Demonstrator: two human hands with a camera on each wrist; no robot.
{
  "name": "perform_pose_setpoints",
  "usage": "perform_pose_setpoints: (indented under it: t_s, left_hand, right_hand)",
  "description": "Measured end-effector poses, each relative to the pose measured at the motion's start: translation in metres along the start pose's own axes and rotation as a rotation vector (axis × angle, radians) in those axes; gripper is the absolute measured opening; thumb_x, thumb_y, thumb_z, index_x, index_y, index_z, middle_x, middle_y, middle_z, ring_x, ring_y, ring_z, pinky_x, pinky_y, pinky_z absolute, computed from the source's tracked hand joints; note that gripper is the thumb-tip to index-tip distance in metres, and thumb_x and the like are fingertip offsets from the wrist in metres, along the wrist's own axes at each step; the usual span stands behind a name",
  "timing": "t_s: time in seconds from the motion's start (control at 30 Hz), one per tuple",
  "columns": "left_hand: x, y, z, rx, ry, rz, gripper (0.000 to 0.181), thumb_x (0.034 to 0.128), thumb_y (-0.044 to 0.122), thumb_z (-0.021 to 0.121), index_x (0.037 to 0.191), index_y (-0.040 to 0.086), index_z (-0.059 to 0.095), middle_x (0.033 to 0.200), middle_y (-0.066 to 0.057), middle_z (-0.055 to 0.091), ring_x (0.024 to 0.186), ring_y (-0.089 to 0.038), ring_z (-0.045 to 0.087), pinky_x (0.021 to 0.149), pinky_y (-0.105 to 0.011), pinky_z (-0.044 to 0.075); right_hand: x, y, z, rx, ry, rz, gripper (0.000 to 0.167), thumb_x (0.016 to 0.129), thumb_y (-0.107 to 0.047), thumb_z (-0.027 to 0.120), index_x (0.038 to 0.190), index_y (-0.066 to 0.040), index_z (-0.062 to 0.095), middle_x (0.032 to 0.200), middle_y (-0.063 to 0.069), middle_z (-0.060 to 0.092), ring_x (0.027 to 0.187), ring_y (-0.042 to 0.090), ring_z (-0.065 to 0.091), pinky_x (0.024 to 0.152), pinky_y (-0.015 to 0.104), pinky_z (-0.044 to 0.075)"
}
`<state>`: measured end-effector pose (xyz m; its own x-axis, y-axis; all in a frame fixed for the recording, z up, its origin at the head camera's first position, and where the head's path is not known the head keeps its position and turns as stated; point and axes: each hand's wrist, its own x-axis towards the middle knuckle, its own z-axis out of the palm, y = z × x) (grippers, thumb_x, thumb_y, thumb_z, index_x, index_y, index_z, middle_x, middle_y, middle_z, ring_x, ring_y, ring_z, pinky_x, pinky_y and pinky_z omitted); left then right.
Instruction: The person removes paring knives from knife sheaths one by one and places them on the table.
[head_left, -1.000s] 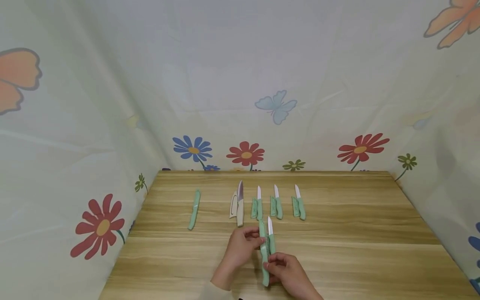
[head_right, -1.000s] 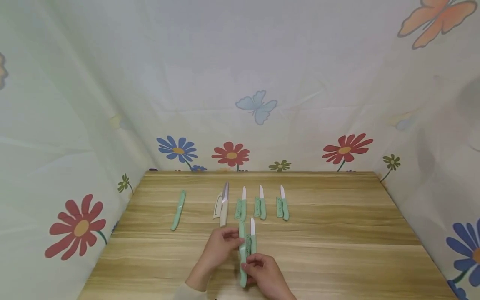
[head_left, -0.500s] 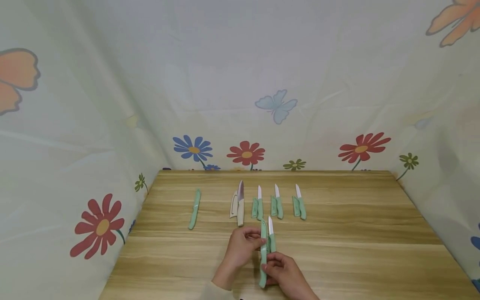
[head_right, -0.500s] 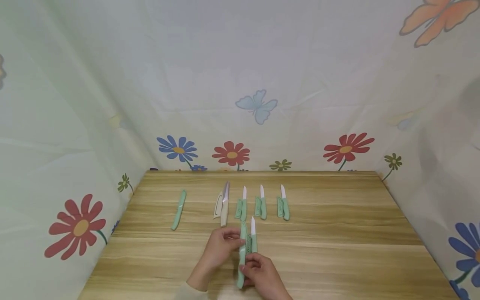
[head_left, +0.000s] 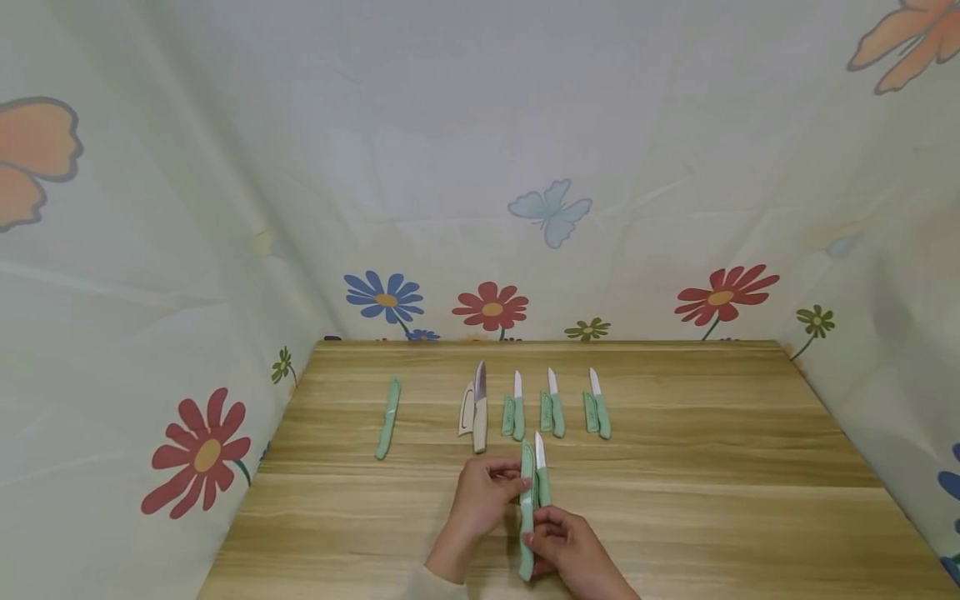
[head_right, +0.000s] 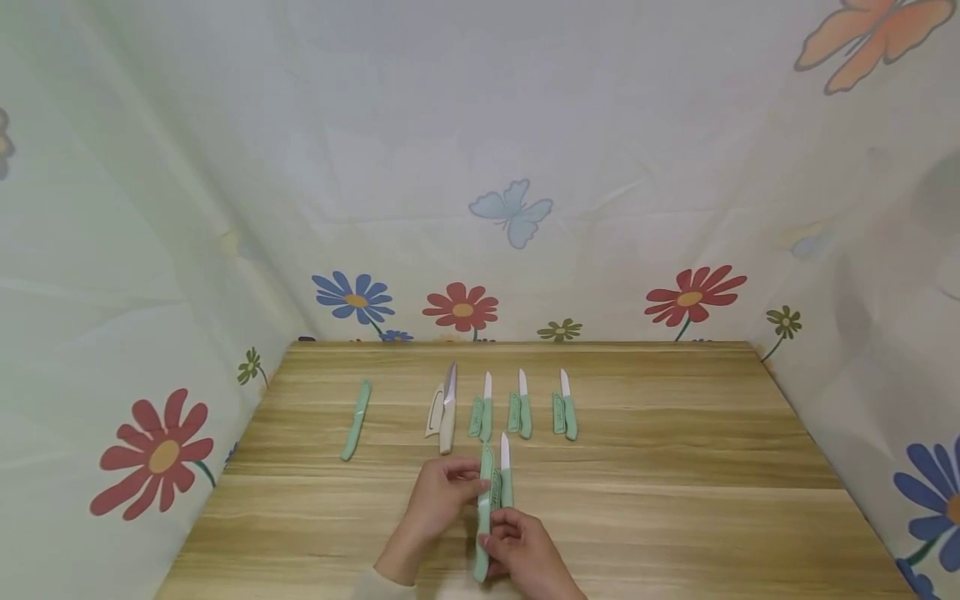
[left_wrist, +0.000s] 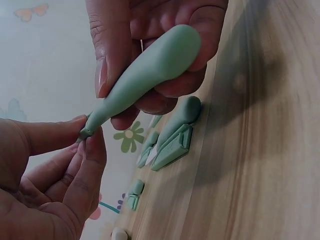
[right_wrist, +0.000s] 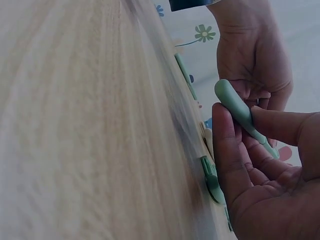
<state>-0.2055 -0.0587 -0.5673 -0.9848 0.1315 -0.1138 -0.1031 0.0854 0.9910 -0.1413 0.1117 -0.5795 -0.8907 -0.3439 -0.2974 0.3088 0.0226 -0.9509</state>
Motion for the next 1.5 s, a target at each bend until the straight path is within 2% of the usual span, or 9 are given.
perform_pose_setpoints:
  t_s: [0.27, 0.4, 0.67, 0.93, 1.23, 1.5]
  left_hand:
    - [-0.0022, -0.0004, -0.0007, 0.021, -0.006, -0.006, 0.022, 0.0829, 0.005, 0.083, 0.104, 0.001, 0.078, 0.088, -0.007, 0.074, 0.077, -0.013, 0.067, 0.068, -0.027, 0.06]
    - [-0.002, -0.001, -0.0002, -0.002, 0.012, -0.022, 0.022, 0.0829, 0.005, 0.083, 0.104, 0.001, 0.078, 0.089, -0.007, 0.074, 0.077, -0.013, 0.067, 0.071, -0.033, 0.063]
    - [-0.0009, -0.0004, -0.0005, -0.044, 0.037, -0.018, 0.024, 0.0837, 0.004, 0.082, 0.106, 0.0, 0.077, 0.089, -0.008, 0.075, 0.077, -0.012, 0.068, 0.07, -0.029, 0.062]
    - [-0.0014, 0.0022, -0.0014, -0.057, 0.05, -0.012, 0.023, 0.0845, 0.003, 0.081, 0.107, -0.002, 0.076, 0.091, -0.01, 0.076, 0.077, -0.013, 0.069, 0.074, -0.035, 0.064]
    - [0.0012, 0.0013, -0.0049, -0.052, 0.112, -0.004, 0.023, 0.0839, 0.002, 0.081, 0.106, -0.001, 0.077, 0.091, -0.011, 0.076, 0.077, -0.012, 0.068, 0.069, -0.026, 0.061]
    - [0.0036, -0.0005, -0.0081, -0.06, 0.131, -0.001, 0.025, 0.0848, 0.002, 0.079, 0.109, -0.003, 0.076, 0.091, -0.012, 0.077, 0.078, -0.013, 0.069, 0.07, -0.026, 0.061]
  right_hand:
    - [-0.0005, 0.0022, -0.0008, -0.005, -0.01, 0.012, 0.037, 0.099, -0.009, 0.066, 0.125, 0.014, 0.053, 0.093, 0.005, 0.064, 0.083, 0.017, 0.068, 0.077, 0.04, 0.064]
    - [-0.0008, 0.0006, -0.0007, -0.003, -0.017, 0.002, 0.037, 0.099, -0.009, 0.066, 0.125, 0.014, 0.053, 0.093, 0.005, 0.064, 0.084, 0.016, 0.068, 0.077, 0.04, 0.064]
    - [-0.0011, -0.0001, -0.0005, -0.002, -0.028, 0.002, 0.034, 0.099, -0.008, 0.066, 0.123, 0.012, 0.054, 0.093, 0.004, 0.064, 0.083, 0.016, 0.068, 0.076, 0.038, 0.063]
    - [-0.0014, -0.0001, 0.0002, -0.008, -0.021, 0.022, 0.033, 0.1, -0.01, 0.066, 0.123, 0.011, 0.054, 0.095, 0.005, 0.065, 0.083, 0.015, 0.068, 0.076, 0.037, 0.063]
    - [-0.0024, 0.0047, 0.002, -0.01, -0.038, 0.031, 0.031, 0.098, -0.009, 0.067, 0.12, 0.009, 0.055, 0.093, 0.004, 0.064, 0.081, 0.015, 0.067, 0.075, 0.036, 0.062]
    - [-0.0044, 0.0067, 0.0019, -0.011, -0.049, 0.043, 0.034, 0.098, -0.009, 0.068, 0.124, 0.01, 0.056, 0.095, 0.004, 0.065, 0.082, 0.014, 0.066, 0.074, 0.036, 0.062]
